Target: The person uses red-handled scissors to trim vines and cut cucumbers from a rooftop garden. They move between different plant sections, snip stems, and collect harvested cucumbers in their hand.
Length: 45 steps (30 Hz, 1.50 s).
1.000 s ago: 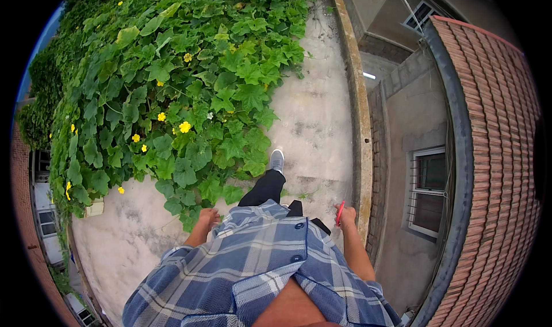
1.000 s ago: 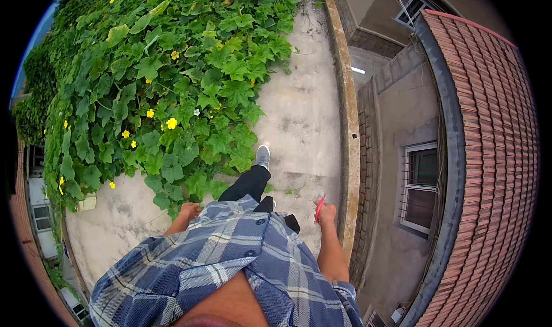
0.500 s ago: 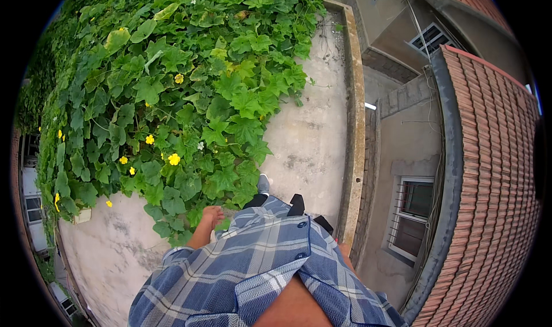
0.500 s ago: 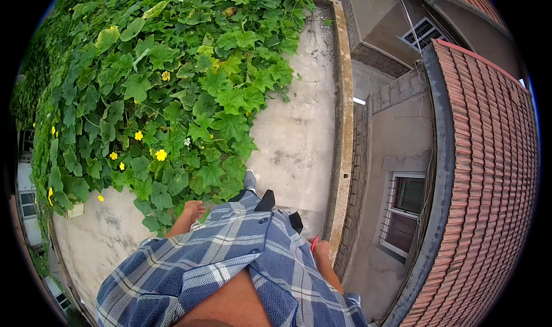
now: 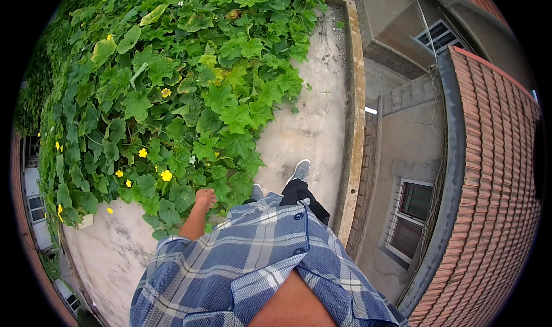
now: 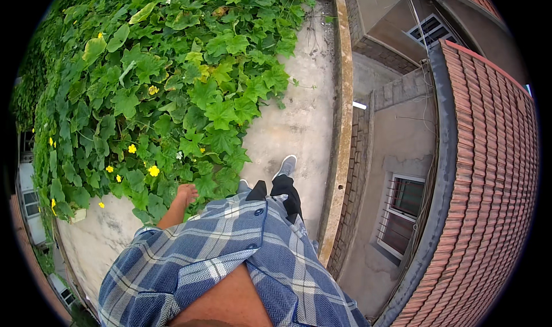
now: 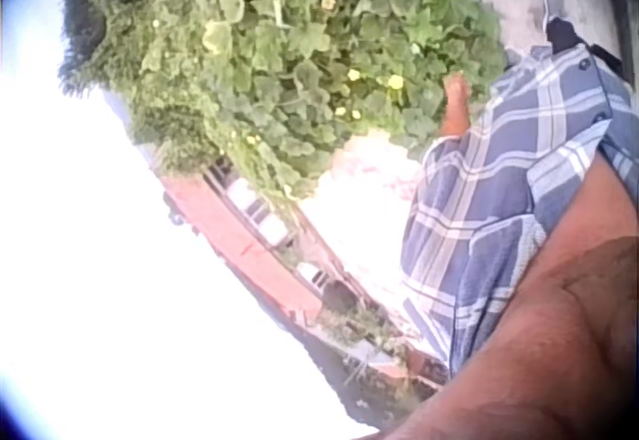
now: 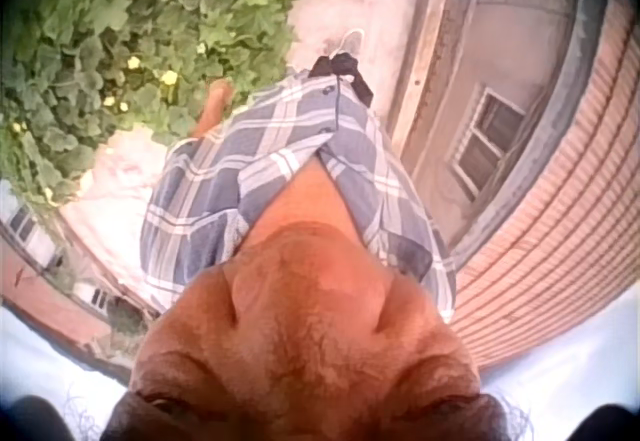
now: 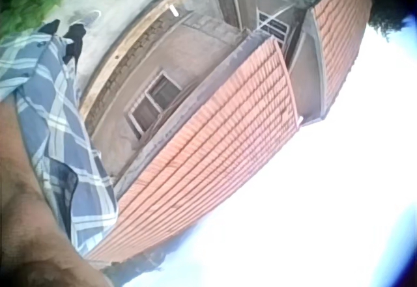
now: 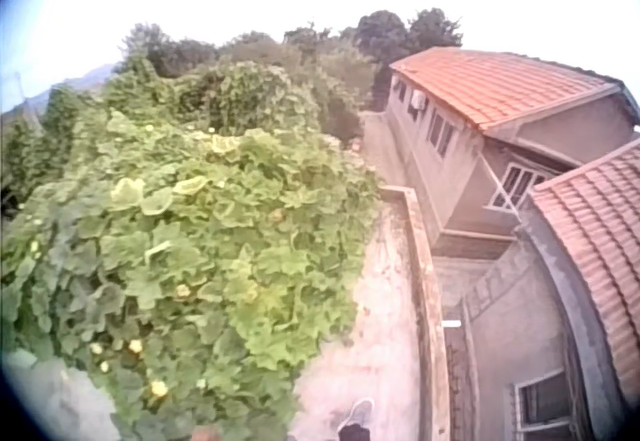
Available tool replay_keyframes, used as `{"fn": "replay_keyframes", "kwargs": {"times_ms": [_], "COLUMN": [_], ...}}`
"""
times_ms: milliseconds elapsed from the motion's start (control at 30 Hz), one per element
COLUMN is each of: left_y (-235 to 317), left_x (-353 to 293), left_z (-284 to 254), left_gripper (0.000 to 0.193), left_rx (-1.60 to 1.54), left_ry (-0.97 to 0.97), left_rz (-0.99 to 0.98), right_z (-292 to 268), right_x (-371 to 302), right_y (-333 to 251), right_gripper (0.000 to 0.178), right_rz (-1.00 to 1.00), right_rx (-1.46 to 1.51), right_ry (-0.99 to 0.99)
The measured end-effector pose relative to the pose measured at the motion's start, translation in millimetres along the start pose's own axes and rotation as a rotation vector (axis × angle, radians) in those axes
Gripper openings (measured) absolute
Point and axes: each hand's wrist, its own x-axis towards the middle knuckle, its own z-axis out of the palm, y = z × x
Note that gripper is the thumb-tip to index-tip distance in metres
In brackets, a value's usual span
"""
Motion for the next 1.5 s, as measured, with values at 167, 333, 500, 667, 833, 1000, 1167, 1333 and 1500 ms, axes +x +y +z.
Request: {"fn": "replay_keyframes", "kwargs": {"times_ms": [167, 333, 500, 667, 833, 1000, 1167, 1333, 1500], "left_y": [20, 63, 134, 202, 253, 262, 345, 455, 543], "left_x": [-25, -42, -45, -49, -31, 26, 46, 63, 69], "left_z": [63, 130, 208, 266, 285, 279, 278, 279, 292], "left_gripper": [0.034, 0.038, 0.040, 0.034, 0.033, 0.034, 0.036, 0.035, 0.034], "left_rx": [-0.014, -0.039, -0.130, -0.222, -0.252, -0.417, -0.416, -0.422, -0.450], "left_ry": [-0.023, -0.059, -0.062, -0.074, -0.027, 0.000, -0.032, 0.029, 0.086], "left_rz": [-0.084, -0.030, -0.002, 0.043, -0.063, -0.287, -0.197, -0.078, -0.042], "right_z": [-44, -117, -195, -228, -209, -221, -238, -256, -274], "right_x": [92, 198, 312, 383, 396, 342, 383, 385, 435], "right_y": [-63, -157, -296, -428, -513, -567, -560, -629, -663], "right_gripper": [0.060, 0.060, 0.059, 0.053, 0.041, 0.048, 0.060, 0.065, 0.062], "right_rz": [-0.018, -0.046, -0.092, -0.275, -0.355, -0.245, -0.186, -0.128, -0.179], "right_rx": [-0.015, -0.061, -0.089, -0.067, 0.055, -0.247, -0.526, -0.512, -0.535], "right_ry": [-0.034, -0.061, -0.012, 0.028, -0.083, -0.112, 0.005, -0.010, -0.008]}}
